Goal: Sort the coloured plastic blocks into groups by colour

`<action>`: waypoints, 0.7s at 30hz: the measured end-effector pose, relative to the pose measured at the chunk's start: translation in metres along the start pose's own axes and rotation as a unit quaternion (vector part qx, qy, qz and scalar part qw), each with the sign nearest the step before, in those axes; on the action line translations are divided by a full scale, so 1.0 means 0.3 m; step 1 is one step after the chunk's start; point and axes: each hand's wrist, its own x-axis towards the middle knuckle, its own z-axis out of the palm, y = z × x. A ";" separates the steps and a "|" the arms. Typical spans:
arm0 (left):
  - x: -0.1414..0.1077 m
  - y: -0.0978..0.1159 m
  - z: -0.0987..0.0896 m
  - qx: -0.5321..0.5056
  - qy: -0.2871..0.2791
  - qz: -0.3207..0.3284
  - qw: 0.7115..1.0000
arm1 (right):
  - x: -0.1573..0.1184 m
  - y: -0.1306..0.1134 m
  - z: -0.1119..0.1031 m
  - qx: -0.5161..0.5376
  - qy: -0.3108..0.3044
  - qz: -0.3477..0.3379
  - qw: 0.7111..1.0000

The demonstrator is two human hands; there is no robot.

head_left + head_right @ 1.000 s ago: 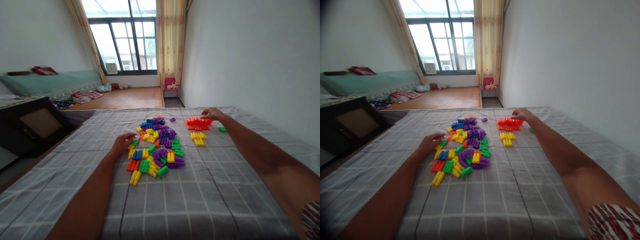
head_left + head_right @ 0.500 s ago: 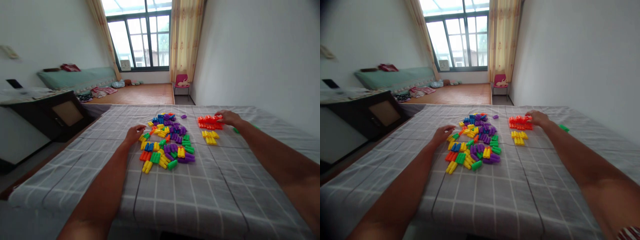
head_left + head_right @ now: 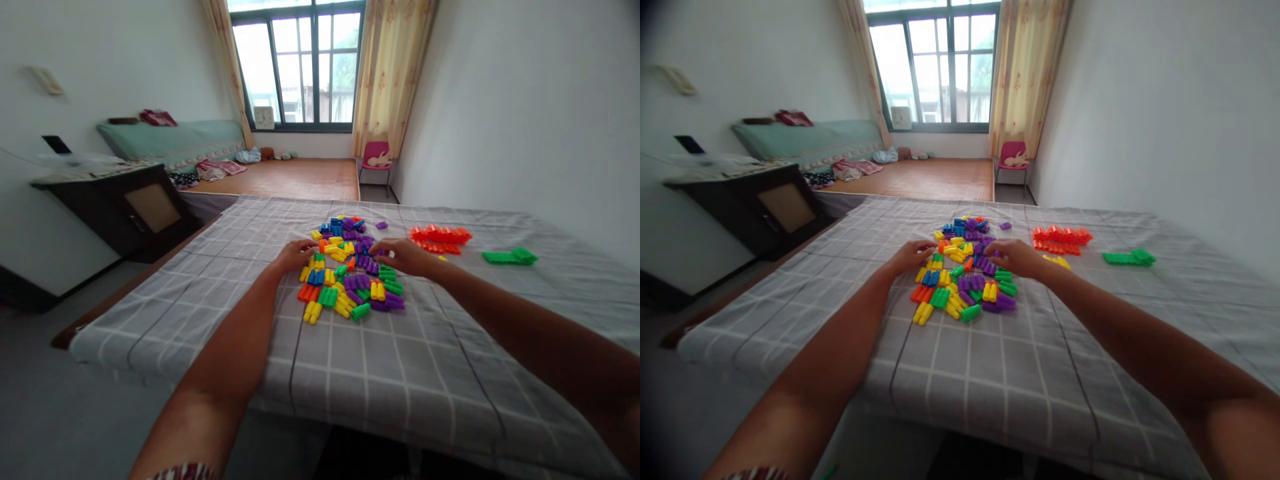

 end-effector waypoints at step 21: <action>0.002 -0.030 -0.039 0.019 0.045 -0.026 0.998 | 0.183 -0.248 0.060 0.072 0.088 -0.028 0.993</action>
